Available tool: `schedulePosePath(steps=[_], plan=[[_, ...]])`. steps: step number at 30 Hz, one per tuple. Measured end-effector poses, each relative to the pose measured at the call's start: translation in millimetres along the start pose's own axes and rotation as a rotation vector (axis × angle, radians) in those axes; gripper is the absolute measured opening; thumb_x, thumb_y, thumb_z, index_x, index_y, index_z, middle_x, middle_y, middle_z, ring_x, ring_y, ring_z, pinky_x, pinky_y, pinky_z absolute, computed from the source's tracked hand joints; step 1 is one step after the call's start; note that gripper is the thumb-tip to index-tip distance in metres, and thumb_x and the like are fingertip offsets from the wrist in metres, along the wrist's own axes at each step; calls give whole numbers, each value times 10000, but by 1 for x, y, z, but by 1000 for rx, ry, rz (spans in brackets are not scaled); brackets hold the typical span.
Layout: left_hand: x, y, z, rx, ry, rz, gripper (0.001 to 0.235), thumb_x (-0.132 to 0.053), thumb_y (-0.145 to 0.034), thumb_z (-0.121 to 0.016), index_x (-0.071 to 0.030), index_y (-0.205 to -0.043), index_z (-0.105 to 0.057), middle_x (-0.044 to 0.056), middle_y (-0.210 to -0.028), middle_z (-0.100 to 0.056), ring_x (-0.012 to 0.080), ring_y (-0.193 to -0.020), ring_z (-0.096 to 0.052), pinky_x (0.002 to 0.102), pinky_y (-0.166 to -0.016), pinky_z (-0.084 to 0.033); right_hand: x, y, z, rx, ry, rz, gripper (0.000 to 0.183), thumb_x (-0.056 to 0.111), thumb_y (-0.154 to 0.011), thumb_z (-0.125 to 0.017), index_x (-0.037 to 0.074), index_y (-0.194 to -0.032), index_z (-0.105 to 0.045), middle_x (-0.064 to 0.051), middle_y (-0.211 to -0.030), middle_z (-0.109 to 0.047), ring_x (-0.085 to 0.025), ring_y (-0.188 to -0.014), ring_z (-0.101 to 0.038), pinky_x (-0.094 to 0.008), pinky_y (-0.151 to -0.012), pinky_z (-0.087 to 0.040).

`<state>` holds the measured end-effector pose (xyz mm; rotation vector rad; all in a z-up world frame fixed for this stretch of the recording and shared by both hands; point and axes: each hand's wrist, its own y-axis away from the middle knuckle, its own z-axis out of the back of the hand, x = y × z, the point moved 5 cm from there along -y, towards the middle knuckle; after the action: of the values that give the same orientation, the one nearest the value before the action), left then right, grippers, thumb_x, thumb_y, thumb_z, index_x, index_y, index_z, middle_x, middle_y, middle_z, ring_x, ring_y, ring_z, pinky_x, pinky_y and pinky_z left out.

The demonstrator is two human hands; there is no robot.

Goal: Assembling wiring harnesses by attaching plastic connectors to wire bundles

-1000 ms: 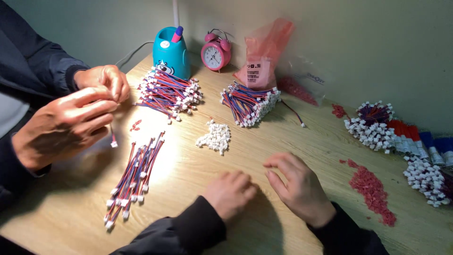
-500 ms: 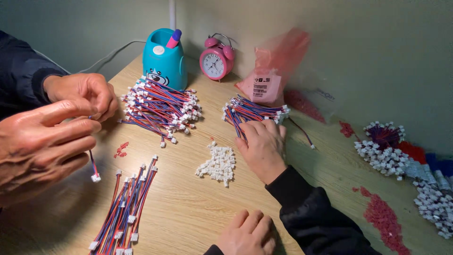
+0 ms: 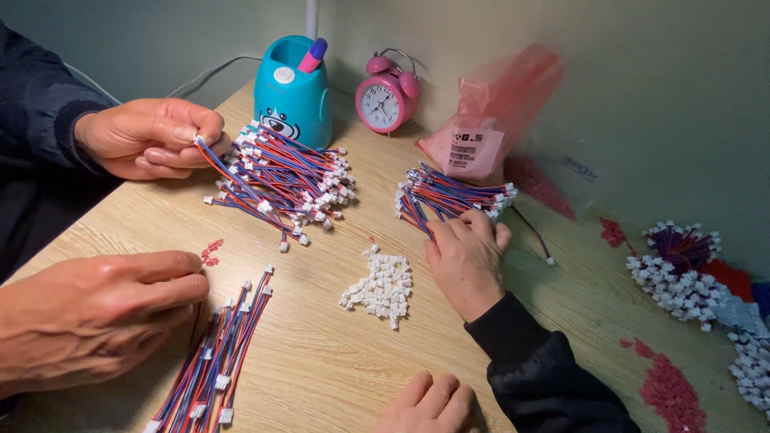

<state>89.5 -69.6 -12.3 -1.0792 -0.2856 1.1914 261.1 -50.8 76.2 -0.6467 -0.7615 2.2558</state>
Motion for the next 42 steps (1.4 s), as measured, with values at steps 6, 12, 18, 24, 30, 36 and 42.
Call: schedulePosePath(steps=[6,12,18,24,30,36,42], plan=[[0,-7,7,-4,18,-21,137,-129,-861,-563,-35,-942,-620,114,-883,-590,223,-661,-507,298,-689,-468,-9,13,13,67,121,12,406,274,-863,-631,363,-1259,-635,139,-716,-579,-174,-1044,-530,-433,-837,-290],[1,-1,4,54,16,-75,216,-197,-872,-571,-31,-999,-627,120,-949,-605,219,-799,-569,326,-779,-481,-11,27,28,90,150,89,166,188,-887,-550,261,-987,-660,112,-795,-619,-209,-1170,-546,-422,-795,-288],[4,8,-3,104,53,-114,300,-252,-901,-624,-16,-1087,-635,106,-1038,-650,220,-967,-613,384,-859,-485,-17,38,32,105,79,100,223,183,-900,-513,251,-1054,-658,158,-1022,-691,-228,-1280,-488,-443,-829,-280],[3,2,4,102,58,-121,267,-209,-888,-603,-9,-1062,-635,113,-1012,-646,222,-943,-615,372,-839,-486,-19,45,40,75,63,71,164,146,-901,-563,248,-989,-655,185,-955,-672,-223,-1253,-527,-444,-834,-269],[2,-1,7,148,62,-141,295,-245,-920,-619,4,-1077,-619,94,-1053,-633,216,-983,-593,381,-843,-469,-16,50,53,73,82,70,130,185,-916,-577,283,-975,-640,190,-1015,-683,-194,-1262,-530,-427,-828,-283],[0,-18,21,130,111,-122,179,-193,-881,-614,-24,-936,-602,76,-945,-599,221,-837,-553,337,-729,-448,-18,63,68,48,-24,62,128,153,-905,-634,250,-977,-675,161,-1017,-694,-214,-1174,-594,-412,-850,-261],[1,-9,15,178,135,-116,288,-247,-870,-635,5,-1009,-642,100,-1028,-646,254,-931,-589,380,-814,-456,-28,76,61,166,-116,-33,185,176,-856,-628,241,-1027,-658,95,-888,-653,-153,-873,-598,-385,-837,-335]])
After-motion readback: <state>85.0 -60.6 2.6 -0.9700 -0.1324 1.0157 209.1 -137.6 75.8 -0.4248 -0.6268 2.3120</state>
